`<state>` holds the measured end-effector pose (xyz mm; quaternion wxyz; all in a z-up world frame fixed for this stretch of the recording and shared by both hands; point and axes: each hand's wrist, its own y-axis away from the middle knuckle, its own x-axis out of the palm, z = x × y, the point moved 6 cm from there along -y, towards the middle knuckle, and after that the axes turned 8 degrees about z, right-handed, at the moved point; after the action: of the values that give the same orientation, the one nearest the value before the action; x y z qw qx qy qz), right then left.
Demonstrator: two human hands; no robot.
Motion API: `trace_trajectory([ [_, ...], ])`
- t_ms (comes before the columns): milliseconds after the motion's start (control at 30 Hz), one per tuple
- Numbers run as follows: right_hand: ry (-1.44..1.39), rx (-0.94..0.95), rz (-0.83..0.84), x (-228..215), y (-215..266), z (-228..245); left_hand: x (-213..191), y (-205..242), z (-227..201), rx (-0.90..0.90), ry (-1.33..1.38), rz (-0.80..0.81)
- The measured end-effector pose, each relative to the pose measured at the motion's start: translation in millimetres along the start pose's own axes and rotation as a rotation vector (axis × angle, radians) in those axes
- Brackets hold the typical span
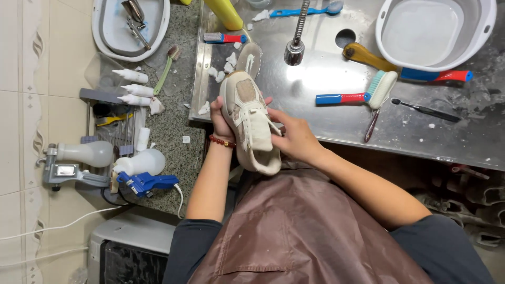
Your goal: Cleaning a pair of white sneakers by washing the insoles and scrubbing the exterior at a service sink.
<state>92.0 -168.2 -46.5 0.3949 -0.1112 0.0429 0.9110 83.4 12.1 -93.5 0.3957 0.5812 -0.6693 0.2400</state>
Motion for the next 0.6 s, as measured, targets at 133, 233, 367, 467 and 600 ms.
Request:
trace_trajectory([
  [133,-0.005,0.374,0.005,29.0,-10.0,-79.5,-137.2,-5.9,26.7,0.043,-0.151,-0.332],
  [233,0.051,0.358,-0.058,45.4,-11.2,-118.9,-129.4,34.5,-17.2,0.252,-1.087,-0.654],
  [367,-0.058,0.49,-0.091,61.9,-22.3,-125.3,-88.1,83.0,11.4,-0.133,-1.015,-0.715],
  [467,0.067,0.548,-0.149,67.3,-26.1,-126.1,-48.9,81.3,57.2,-0.477,-0.629,-0.531],
  [600,0.021,0.569,-0.138,77.0,-25.4,-111.6,-76.0,67.0,65.0,-0.136,-0.492,-0.661],
])
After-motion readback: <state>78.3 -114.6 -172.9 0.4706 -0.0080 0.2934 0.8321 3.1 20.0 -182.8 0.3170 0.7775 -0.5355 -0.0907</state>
